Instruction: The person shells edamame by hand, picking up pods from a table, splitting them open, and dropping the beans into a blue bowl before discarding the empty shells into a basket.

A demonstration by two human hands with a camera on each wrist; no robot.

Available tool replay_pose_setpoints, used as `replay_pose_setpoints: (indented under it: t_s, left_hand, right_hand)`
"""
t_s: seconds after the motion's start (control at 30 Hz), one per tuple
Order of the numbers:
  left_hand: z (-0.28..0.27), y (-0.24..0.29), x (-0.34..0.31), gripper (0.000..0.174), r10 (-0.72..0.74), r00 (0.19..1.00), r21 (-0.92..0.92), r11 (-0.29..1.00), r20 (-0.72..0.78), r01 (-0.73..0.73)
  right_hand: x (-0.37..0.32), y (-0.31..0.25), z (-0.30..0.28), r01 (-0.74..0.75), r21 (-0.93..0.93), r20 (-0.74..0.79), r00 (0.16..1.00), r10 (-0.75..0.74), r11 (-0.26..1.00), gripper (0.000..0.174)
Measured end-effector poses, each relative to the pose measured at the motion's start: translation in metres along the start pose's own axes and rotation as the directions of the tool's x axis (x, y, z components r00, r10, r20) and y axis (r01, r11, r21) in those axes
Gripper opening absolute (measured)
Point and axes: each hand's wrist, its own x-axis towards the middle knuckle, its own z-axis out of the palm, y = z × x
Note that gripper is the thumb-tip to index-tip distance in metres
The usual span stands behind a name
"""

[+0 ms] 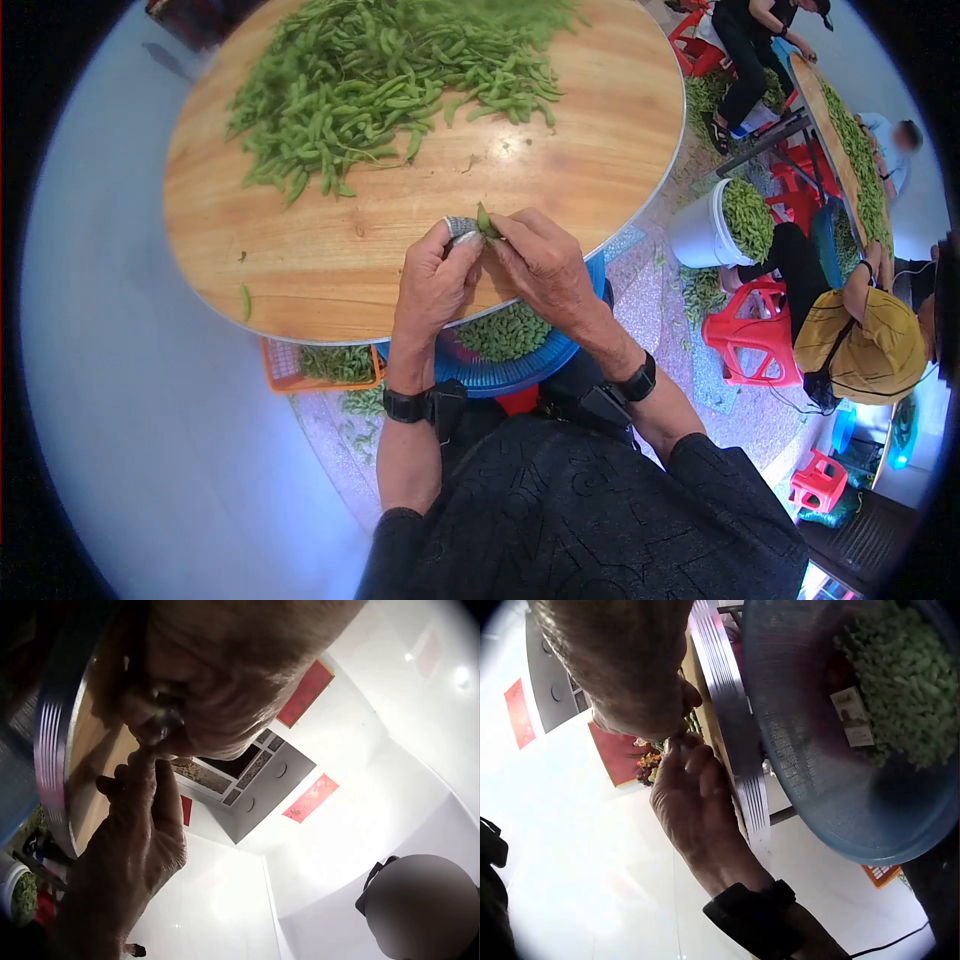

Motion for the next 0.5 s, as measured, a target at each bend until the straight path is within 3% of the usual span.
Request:
replay_pose_setpoints:
  t_s: [0.2, 0.4, 0.47, 0.5]
  left_hand:
    - [0.000, -0.001, -0.001, 0.008, -0.025, 1.000, -0.003, 1.000, -0.010, 0.025]
    - [-0.001, -0.002, 0.001, 0.009, 0.019, 0.999, -0.049, 0.999, 0.032, -0.017]
    - [-0.003, -0.001, 0.000, 0.009, 0.011, 0.999, -0.045, 0.999, 0.036, -0.009]
    - [-0.003, -0.001, 0.000, 0.010, 0.003, 0.999, -0.041, 0.999, 0.040, -0.002]
  right_hand:
    - [0.000, -0.004, 0.001, -0.022, 0.022, -0.013, 1.000, 0.022, 1.000, 0.032]
    - [-0.002, 0.006, 0.001, -0.197, 0.279, 0.069, 0.980, 0.185, 0.940, 0.025]
    - [-0.002, 0.009, 0.000, -0.324, 0.451, 0.160, 0.946, 0.282, 0.832, 0.024]
    - [-0.002, 0.009, -0.002, -0.325, 0.450, 0.160, 0.946, 0.283, 0.832, 0.024]
